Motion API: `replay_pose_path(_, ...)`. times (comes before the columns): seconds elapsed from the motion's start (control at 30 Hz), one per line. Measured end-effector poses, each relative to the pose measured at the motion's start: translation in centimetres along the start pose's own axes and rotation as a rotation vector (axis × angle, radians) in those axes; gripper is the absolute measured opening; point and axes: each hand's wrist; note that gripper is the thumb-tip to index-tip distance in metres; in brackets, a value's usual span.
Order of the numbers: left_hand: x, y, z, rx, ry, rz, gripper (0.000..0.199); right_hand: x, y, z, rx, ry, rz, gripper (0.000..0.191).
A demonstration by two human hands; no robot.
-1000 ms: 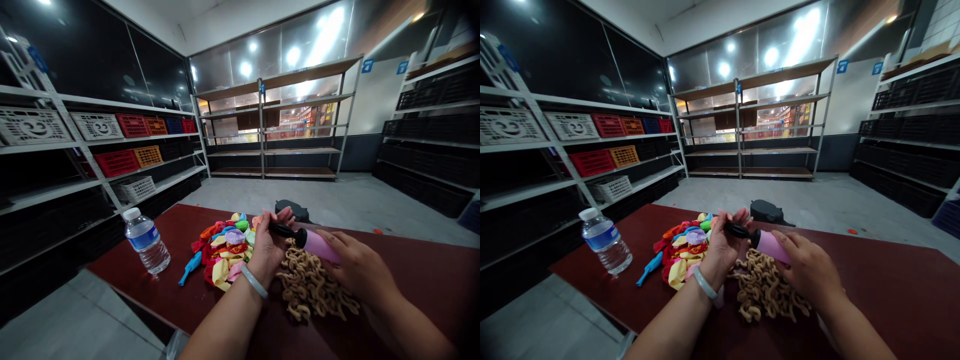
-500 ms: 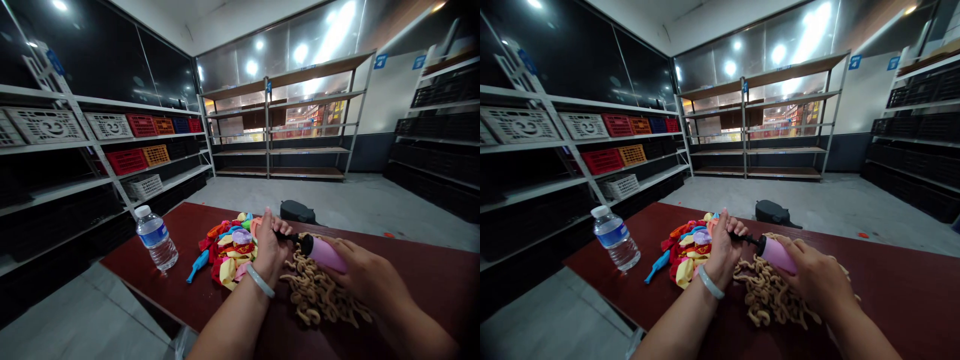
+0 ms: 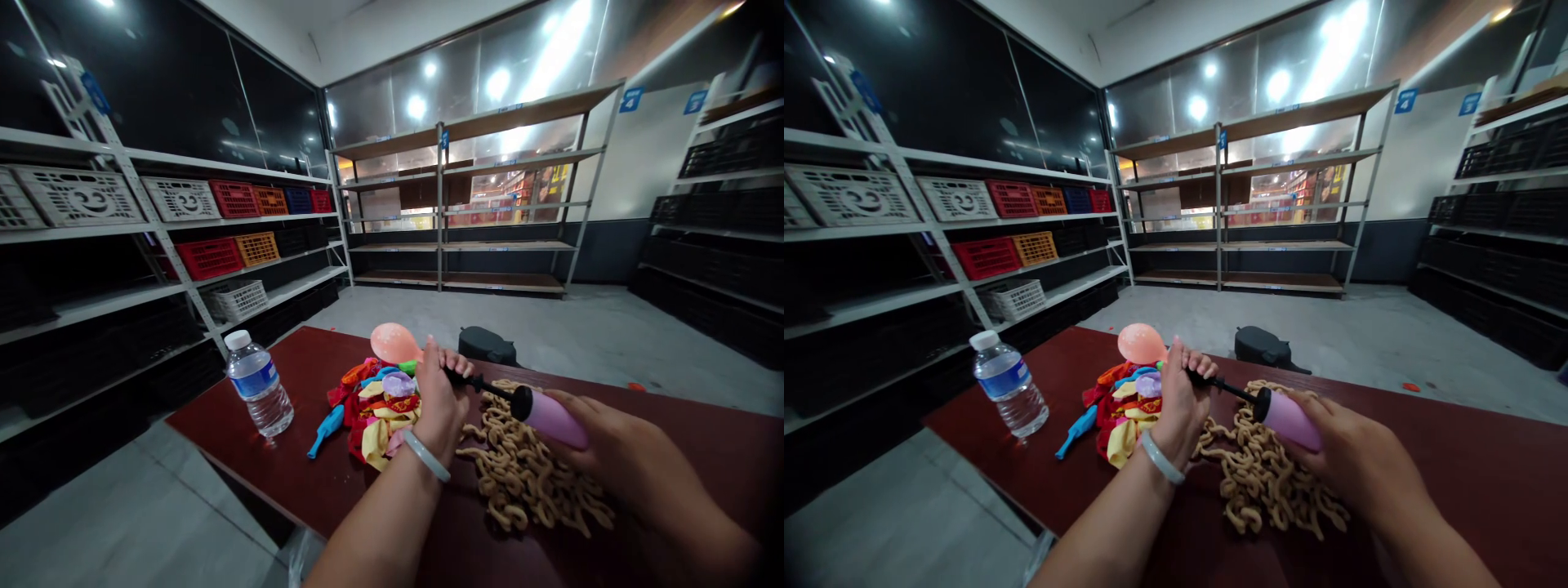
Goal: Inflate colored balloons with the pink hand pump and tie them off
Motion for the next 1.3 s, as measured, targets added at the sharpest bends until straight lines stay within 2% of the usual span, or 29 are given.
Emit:
replay_pose_path(0.1, 1.8, 1.4, -0.3, 0.007, -0.104, 0.009, 0.043, 0.7, 0.1, -0.6, 0.075, 0.009, 0.046, 0.053)
replay_pose_path(0.17, 2.5, 2.2, -0.5, 0.01, -0.166, 0.04, 0.041, 0.9, 0.3, -0.9, 0.059, 0.024, 0.056, 0.056)
replay_pose_path(0.33, 2.7, 2.9, -0.6, 0.041, -0.109, 0.105, 0.042, 1.6, 0.2, -0.9, 0.052, 0.056, 0.079, 0.057)
replay_pose_path(0.5, 0.4, 1.5, -0.5, 0.04, -0.058, 0.094, 0.046, 1.8, -0.3, -0.2, 0.052, 0.029, 0.108, 0.061)
replay_pose_path(0.67, -3.4, -0.8, 0.3, 0.0, -0.041, -0.054, 0.05, -1.5, -0.2, 0.1, 0.095, -0.019, 0.086, 0.061)
replay_pose_path(0.8, -4.2, -1.5, 0.7, -0.023, -0.033, -0.123, 0.052, -3.4, 0.1, 0.5, 0.117, -0.009, 0.047, 0.055)
replay_pose_path(0.97, -1.9, -0.6, 0.4, -0.027, -0.033, -0.046, 0.056, -2.0, 0.1, 0.3, 0.127, 0.104, 0.047, 0.051)
replay_pose_path(1.13, 1.4, 1.4, -0.2, 0.052, -0.047, 0.088, 0.055, 0.4, 0.0, -0.3, 0.093, 0.093, 0.045, 0.053)
replay_pose_path(1.3, 3.1, 3.4, -0.7, 0.125, -0.176, 0.109, 0.05, 1.1, 0.0, 0.1, 0.096, 0.045, 0.045, 0.056)
Point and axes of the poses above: each hand's wrist, its own y-axis away from the middle knuckle, its own z-axis out of the back of the hand, x = y × z, and after that the axes turned 5 degrees about -y, right-handed
